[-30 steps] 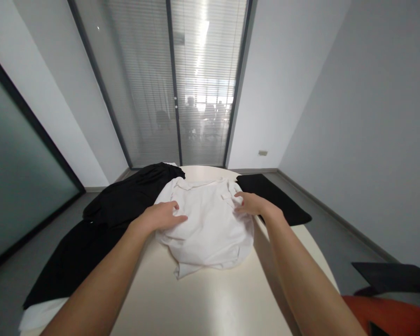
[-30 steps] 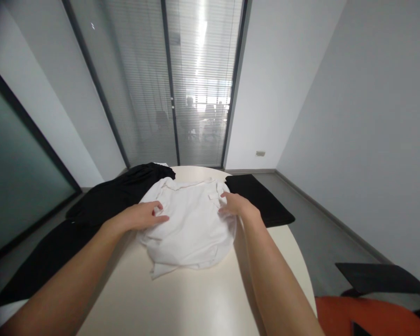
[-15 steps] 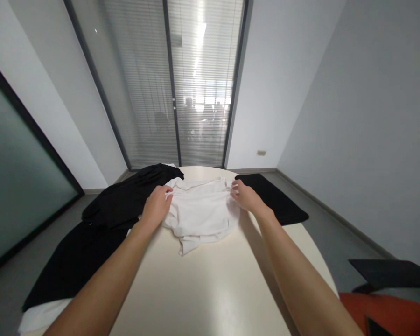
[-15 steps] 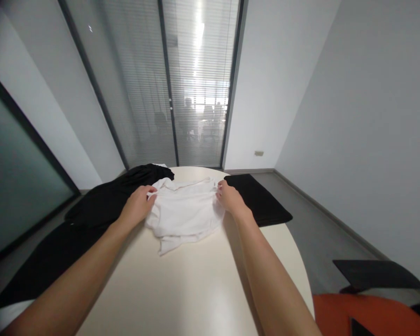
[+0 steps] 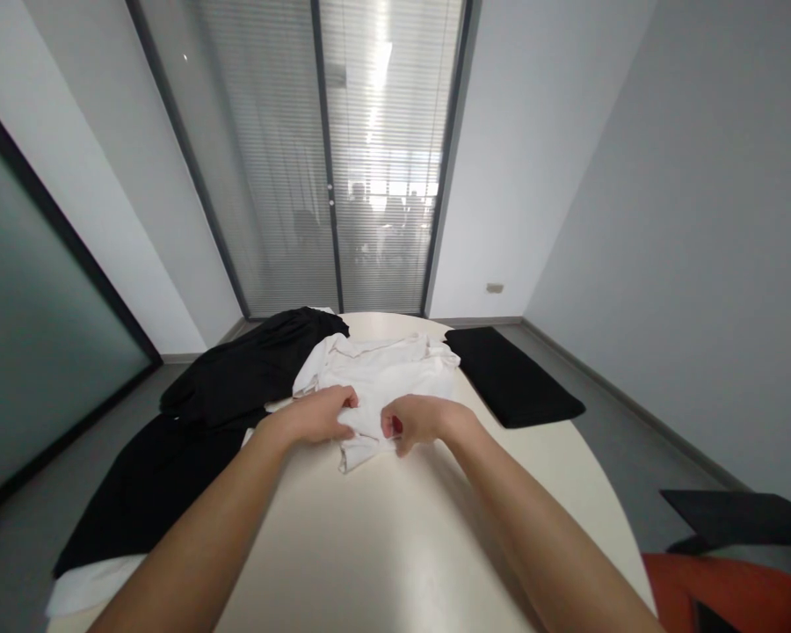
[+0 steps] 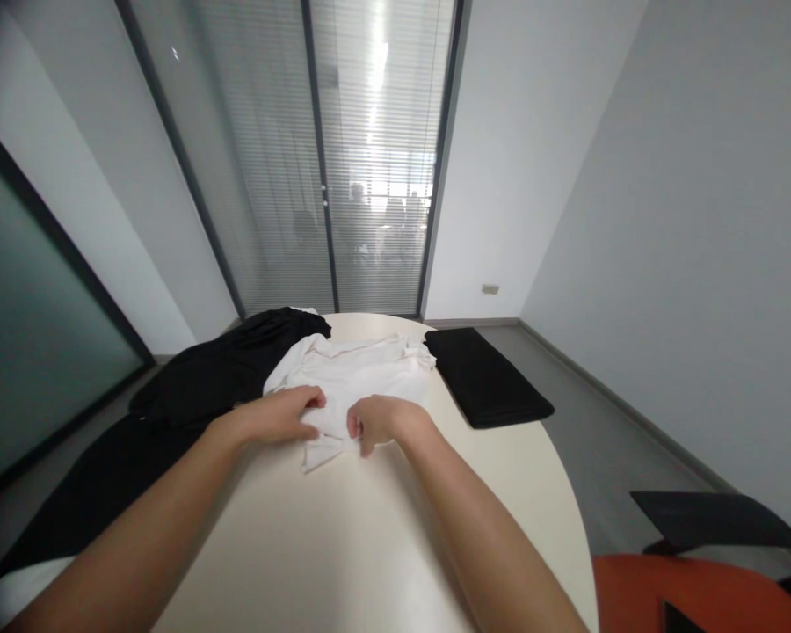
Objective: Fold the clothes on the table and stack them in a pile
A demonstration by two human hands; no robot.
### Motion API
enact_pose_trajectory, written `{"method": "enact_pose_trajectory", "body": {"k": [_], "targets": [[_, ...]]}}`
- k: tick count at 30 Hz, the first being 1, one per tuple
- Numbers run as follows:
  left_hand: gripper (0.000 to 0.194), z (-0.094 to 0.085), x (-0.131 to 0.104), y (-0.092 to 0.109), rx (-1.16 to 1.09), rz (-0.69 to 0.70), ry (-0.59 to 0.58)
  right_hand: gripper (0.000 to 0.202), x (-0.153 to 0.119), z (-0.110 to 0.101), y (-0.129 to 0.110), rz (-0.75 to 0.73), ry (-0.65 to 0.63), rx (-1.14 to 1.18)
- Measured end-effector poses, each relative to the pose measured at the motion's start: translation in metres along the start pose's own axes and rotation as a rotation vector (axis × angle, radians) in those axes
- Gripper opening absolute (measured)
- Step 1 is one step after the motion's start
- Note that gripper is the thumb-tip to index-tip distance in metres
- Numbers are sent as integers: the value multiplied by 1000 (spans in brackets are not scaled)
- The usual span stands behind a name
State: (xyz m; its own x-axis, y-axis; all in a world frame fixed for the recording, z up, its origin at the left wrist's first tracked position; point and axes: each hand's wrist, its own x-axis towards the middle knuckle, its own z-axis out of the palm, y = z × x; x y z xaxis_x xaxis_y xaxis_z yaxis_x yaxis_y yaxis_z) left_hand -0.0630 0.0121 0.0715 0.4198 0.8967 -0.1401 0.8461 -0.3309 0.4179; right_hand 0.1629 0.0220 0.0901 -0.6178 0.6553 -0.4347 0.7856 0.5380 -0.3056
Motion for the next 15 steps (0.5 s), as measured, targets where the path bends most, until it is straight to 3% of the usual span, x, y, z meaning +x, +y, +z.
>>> {"method": "enact_pose_trajectory", "body": {"k": [3,7,10,12,15], "targets": [[22,4,8,-3,15,-3,102,33,0,-1,2,30,108,-73],[33,5,19,-17,-134,-29,205,31,-10,-15,23,-5,256,-7],[33,7,24,-28,-170,-155,310,28,-22,-28,46,-26,473,10],[29,8,25,-31,-161,-230,360,28,-28,-34,60,126,595,-38],[27,7,25,-30,-153,-293,400,28,-34,-35,72,368,606,-95]]}}
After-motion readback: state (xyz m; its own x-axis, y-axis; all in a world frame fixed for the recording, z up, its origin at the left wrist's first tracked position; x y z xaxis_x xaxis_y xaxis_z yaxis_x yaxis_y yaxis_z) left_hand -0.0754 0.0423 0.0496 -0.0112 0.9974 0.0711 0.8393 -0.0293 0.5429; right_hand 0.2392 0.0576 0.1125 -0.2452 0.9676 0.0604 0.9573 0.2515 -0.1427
